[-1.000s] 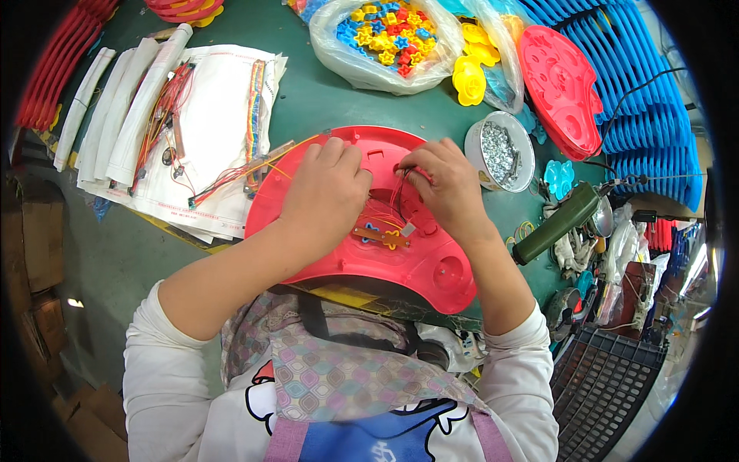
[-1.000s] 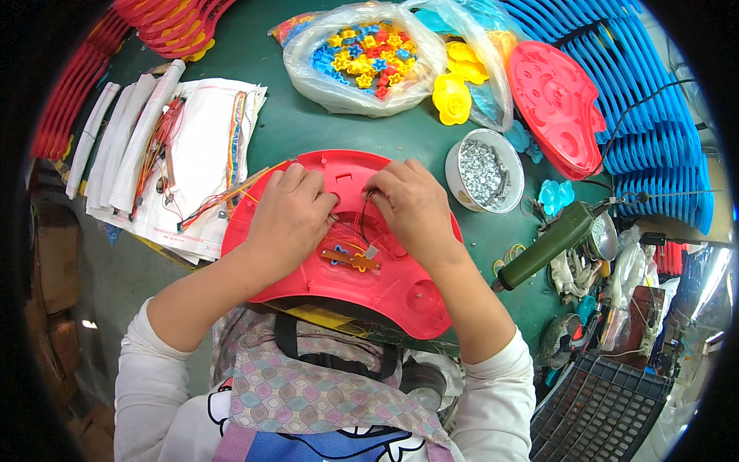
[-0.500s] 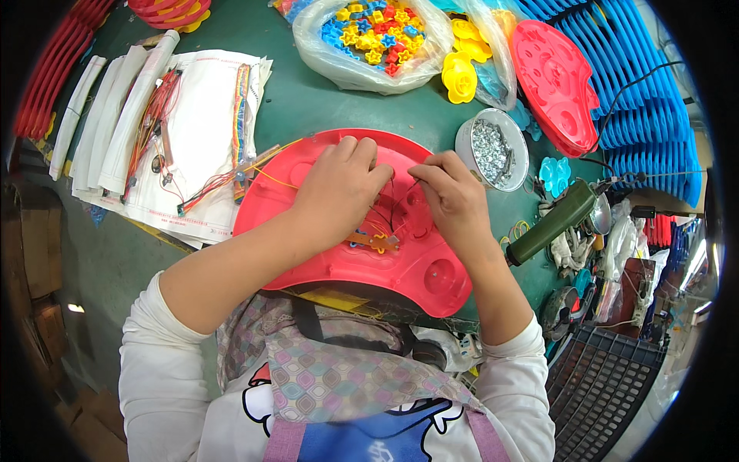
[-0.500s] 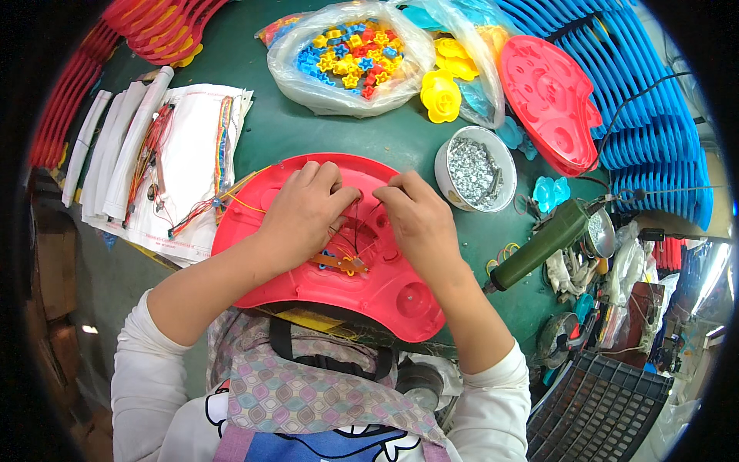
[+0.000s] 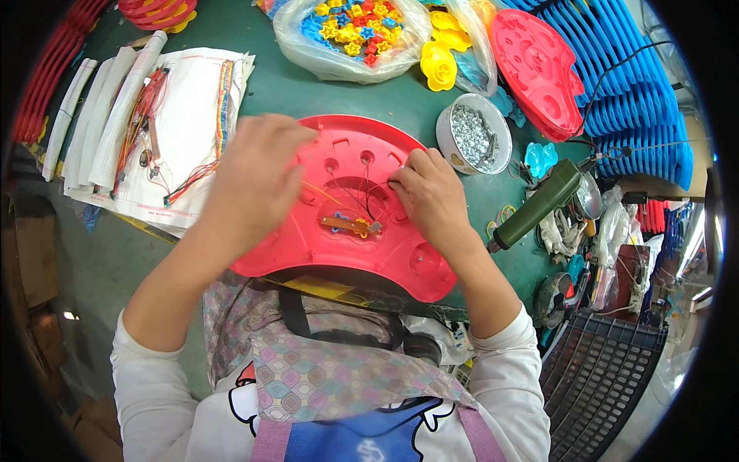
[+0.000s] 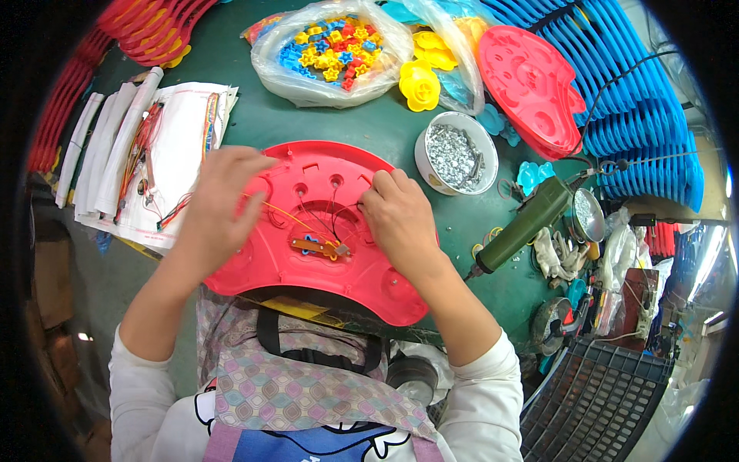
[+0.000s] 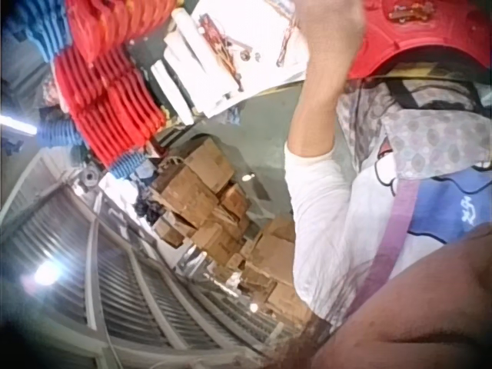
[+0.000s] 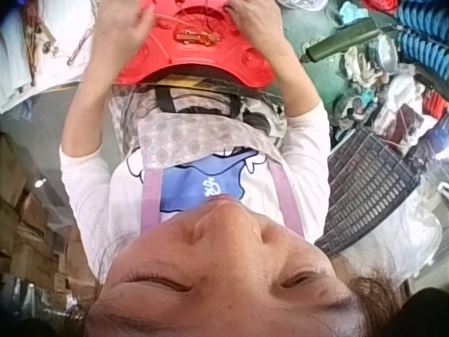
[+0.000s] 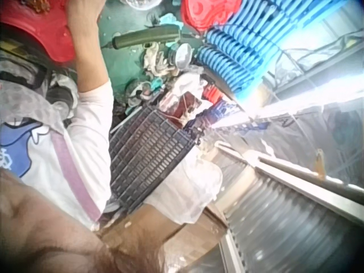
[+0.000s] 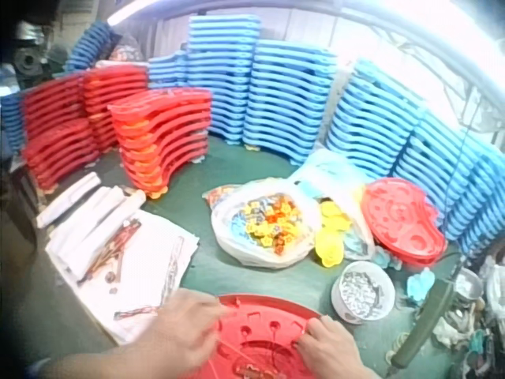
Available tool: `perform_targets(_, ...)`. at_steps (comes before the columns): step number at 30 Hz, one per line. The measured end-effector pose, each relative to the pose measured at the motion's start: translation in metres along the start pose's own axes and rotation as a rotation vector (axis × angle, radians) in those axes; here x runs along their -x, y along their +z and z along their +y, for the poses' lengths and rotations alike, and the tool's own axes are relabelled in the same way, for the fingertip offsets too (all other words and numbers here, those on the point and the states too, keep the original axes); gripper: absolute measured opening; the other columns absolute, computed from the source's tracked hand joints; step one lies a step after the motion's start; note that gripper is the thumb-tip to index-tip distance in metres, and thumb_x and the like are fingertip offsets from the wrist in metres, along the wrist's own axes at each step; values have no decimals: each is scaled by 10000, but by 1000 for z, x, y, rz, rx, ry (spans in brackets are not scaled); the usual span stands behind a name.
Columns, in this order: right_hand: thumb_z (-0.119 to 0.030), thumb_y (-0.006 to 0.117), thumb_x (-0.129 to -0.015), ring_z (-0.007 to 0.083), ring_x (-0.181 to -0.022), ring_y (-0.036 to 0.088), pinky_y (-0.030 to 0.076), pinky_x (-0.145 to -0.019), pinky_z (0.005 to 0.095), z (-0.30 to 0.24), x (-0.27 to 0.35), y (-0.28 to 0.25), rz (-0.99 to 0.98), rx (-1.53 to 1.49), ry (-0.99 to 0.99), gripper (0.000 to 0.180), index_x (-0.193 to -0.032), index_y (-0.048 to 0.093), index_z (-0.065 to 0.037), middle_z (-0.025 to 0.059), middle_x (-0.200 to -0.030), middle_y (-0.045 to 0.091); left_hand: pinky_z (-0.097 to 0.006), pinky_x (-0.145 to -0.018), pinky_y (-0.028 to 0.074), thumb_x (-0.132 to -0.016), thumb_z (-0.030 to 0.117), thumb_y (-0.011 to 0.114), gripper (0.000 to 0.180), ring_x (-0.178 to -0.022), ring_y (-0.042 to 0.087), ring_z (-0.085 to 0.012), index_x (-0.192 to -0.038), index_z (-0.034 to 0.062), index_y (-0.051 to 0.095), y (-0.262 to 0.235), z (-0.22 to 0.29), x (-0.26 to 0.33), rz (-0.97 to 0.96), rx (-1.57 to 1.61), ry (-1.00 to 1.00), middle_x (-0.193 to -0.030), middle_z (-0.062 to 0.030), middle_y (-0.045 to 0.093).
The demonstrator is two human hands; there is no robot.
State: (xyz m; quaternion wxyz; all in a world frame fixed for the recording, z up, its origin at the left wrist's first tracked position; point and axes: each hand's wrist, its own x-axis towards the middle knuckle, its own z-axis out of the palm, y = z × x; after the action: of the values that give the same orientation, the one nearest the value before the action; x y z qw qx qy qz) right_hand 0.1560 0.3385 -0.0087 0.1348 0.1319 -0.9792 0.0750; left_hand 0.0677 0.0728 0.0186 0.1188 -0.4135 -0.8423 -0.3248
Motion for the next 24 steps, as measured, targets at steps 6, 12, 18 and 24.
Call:
perform_targets(6,-260,717,-894,294,-946,559,482,-846,405,-9,3,-24,-165,-84,-9,226,-933,707,-37,113,-978,569,-316,-624,496,-961,143,677,159,-648,632,-169,-1014,-5,656,-56,-30,48,-15,192,-640,-786,-118,657)
perform_targets(12,-260,782,-858,326,-977,566,487,-847,404,-33,15,-33,-27,-172,150,438,-1205,673,-16,144,-1091,588,-347,-690,525,-993,174,617,298,-727,675,-242,-1219,-20,629,-24,-32,88,-172,508,-651,-873,-161,699)
perform_targets(18,-368,815,-814,283,-859,585,468,-782,431,-62,32,-44,265,-238,-129,558,-1243,683,-35,100,-1019,618,-341,-875,553,-1019,107,549,358,-982,716,-267,-1345,-41,564,-41,-13,61,100,470,-224,-1192,-210,685)
perform_targets(24,-417,836,-777,301,-1058,577,467,-950,496,-83,18,-53,295,-22,-327,487,-1140,730,-112,73,-1138,622,-322,-1073,445,-1063,134,485,582,-1256,580,-179,-1580,-31,275,-25,-17,35,218,1133,-508,-1386,-191,589)
